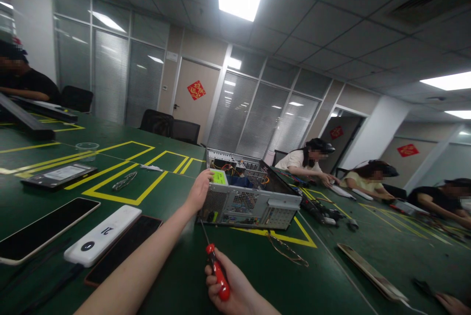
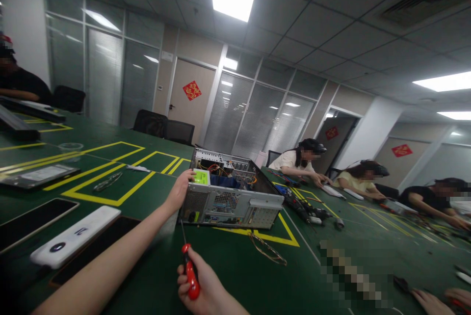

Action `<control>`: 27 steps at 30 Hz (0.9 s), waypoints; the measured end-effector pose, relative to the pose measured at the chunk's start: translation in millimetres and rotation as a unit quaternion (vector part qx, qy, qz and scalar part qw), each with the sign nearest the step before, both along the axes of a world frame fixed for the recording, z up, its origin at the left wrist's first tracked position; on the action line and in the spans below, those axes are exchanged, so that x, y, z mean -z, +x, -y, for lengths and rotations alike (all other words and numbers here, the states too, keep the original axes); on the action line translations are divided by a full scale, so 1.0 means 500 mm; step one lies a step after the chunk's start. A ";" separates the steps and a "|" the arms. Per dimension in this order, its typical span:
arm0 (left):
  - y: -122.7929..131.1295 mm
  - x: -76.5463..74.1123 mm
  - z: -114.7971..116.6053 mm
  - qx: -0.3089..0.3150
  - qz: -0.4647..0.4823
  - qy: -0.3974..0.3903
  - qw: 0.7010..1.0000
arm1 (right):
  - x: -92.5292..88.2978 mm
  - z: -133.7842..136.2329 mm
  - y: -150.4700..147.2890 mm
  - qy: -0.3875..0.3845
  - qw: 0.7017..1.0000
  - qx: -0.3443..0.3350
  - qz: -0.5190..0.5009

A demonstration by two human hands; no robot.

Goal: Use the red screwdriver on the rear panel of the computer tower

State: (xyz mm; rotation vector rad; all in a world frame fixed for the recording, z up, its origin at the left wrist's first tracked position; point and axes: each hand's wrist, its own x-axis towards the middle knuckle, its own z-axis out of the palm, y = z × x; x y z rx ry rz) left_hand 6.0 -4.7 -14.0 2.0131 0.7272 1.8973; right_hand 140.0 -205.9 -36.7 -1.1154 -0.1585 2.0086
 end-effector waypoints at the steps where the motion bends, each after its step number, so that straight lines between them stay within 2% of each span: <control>1: 0.000 0.000 0.000 0.000 -0.001 0.000 1.000 | 0.000 0.001 -0.001 -0.003 1.000 0.004 0.005; 8: -0.002 -0.004 0.004 -0.001 -0.008 0.003 1.000 | 0.001 0.003 -0.009 -0.018 0.999 0.037 0.020; 15: -0.002 -0.001 0.001 -0.002 -0.005 0.002 1.000 | 0.001 0.003 -0.004 -0.013 1.000 -0.022 0.008; 21: -0.001 0.000 0.000 -0.003 -0.006 -0.001 1.000 | 0.007 0.001 0.003 0.004 0.999 -0.015 -0.031; 27: 0.000 0.002 -0.002 -0.004 -0.002 -0.004 1.000 | 0.009 0.005 -0.001 0.008 1.000 -0.004 0.014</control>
